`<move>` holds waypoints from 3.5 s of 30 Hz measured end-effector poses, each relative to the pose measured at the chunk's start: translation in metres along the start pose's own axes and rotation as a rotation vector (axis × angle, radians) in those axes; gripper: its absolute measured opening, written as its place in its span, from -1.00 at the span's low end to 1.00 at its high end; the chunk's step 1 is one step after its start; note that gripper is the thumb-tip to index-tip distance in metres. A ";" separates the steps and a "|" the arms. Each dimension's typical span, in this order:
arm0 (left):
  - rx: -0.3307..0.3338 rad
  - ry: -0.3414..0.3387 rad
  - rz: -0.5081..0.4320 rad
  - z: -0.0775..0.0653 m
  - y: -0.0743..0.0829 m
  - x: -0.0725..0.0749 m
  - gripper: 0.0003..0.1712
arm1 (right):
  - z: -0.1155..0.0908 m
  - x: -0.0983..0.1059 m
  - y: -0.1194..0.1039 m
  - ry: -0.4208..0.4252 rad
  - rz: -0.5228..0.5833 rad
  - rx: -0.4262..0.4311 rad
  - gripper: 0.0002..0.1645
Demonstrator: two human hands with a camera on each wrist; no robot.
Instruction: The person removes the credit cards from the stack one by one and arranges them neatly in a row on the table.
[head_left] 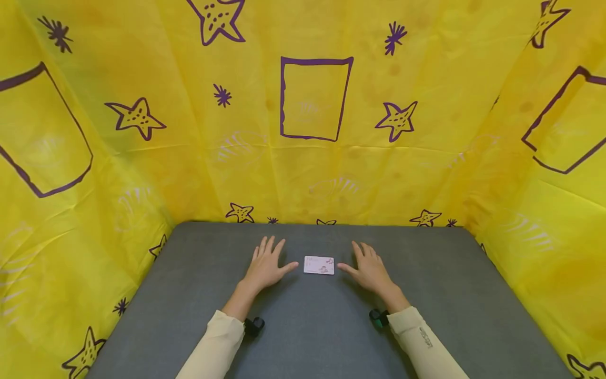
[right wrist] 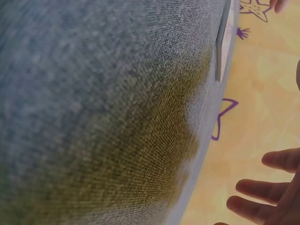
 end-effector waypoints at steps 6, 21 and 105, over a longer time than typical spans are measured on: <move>-0.004 -0.030 -0.008 0.005 0.003 -0.004 0.00 | 0.005 -0.006 -0.001 -0.016 0.034 0.006 0.03; -0.037 -0.094 -0.156 0.013 0.015 -0.020 -0.06 | 0.015 -0.018 -0.011 -0.052 0.124 0.066 -0.05; -0.258 -0.192 -0.146 0.024 0.056 -0.052 -0.59 | 0.043 -0.042 -0.052 -0.202 0.053 0.383 -0.62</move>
Point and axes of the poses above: each hand's wrist, its own z-axis towards the middle knuckle, its own x-axis out of the back of the hand, y = z × x, the point moved 10 cm from there along z, towards the middle knuckle, and after that the axes turned 11 degrees about x, right-handed, at the moved point
